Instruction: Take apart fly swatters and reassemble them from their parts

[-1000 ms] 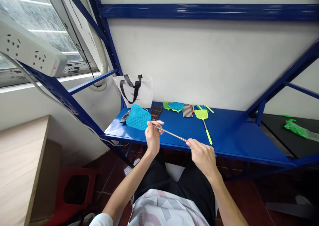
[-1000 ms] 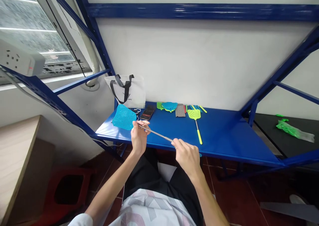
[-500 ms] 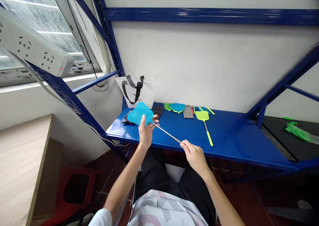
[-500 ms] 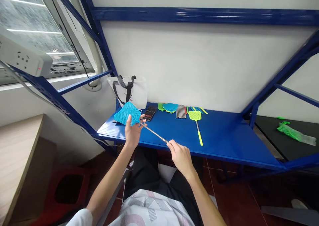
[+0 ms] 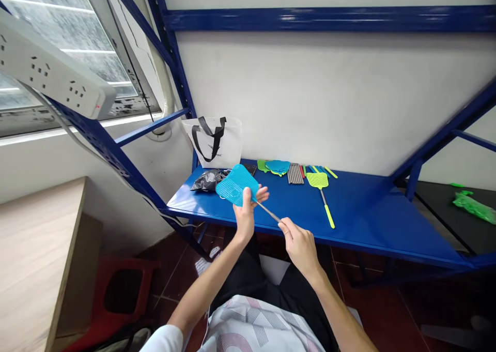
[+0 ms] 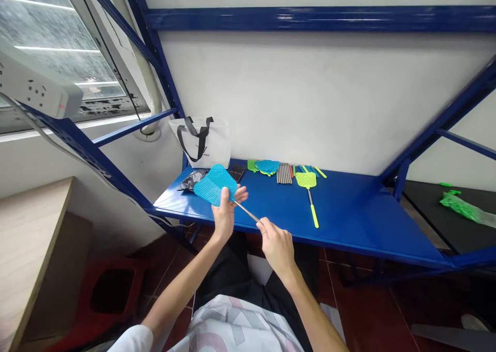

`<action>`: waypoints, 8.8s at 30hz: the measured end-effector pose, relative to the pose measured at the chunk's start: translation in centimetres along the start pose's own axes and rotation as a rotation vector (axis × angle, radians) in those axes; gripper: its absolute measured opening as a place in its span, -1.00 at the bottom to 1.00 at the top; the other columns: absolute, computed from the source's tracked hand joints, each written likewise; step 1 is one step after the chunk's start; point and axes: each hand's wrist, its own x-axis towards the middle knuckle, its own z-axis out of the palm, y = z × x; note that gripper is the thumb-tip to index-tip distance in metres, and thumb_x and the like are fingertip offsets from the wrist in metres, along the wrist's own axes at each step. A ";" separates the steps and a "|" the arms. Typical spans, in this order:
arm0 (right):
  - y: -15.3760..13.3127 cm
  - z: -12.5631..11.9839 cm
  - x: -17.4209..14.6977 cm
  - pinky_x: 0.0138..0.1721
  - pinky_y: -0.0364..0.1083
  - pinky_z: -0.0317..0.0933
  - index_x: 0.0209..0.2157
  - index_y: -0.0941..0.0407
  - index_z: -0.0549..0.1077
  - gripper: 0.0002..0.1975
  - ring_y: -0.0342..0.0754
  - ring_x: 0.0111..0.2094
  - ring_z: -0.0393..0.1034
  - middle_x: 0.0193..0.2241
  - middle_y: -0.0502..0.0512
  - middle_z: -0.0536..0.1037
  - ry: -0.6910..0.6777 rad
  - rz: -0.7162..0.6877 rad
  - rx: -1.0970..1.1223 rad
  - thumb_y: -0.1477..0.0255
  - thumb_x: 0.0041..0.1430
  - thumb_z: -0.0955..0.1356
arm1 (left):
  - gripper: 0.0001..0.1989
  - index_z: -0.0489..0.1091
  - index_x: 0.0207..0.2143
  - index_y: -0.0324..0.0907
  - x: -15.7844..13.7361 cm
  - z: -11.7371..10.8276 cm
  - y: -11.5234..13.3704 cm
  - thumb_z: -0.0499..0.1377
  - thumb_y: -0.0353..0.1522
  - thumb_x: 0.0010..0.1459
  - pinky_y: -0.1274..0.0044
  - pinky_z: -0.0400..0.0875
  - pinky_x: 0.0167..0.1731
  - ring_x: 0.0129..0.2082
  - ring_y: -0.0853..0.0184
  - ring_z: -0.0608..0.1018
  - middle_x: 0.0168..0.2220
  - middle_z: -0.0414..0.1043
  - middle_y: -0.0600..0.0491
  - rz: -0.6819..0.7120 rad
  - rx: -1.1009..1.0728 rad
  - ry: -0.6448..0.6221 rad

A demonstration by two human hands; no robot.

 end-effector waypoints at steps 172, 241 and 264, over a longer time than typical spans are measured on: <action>7.8 -8.2 -8.0 -0.44 -0.10 0.07 -0.32 -0.02 0.39 -0.57 -0.06 -0.55 0.21 -0.54 -0.07 0.36 -0.294 0.139 0.081 0.10 0.63 0.17 | -0.69 0.46 -0.16 -0.17 7.4 -6.9 8.5 0.36 -0.12 0.40 0.59 0.60 -0.30 -0.43 0.43 0.59 -0.43 0.44 0.16 0.103 -0.261 0.090; 0.7 0.5 0.6 -0.68 -0.26 -0.36 -0.12 0.05 0.47 -0.30 -0.30 -0.65 -0.25 -0.55 -0.19 0.22 -0.324 0.780 1.297 -0.34 0.28 0.34 | -0.54 0.58 -0.25 -0.23 -1.1 0.3 -2.2 0.41 0.02 0.25 0.40 0.69 -0.23 -0.27 0.17 0.75 -0.23 0.70 -0.13 -0.242 0.169 -0.310; 0.6 2.7 0.3 -0.73 -0.15 0.18 -0.39 0.11 0.49 -0.51 -0.13 -0.63 0.44 -0.30 0.08 0.57 0.358 0.565 1.339 -0.04 0.36 0.41 | -0.43 0.55 -0.24 -0.26 0.2 -0.9 -4.7 0.45 0.09 0.15 0.37 0.71 -0.34 -0.28 0.08 0.77 -0.23 0.68 -0.17 -0.216 0.046 -0.008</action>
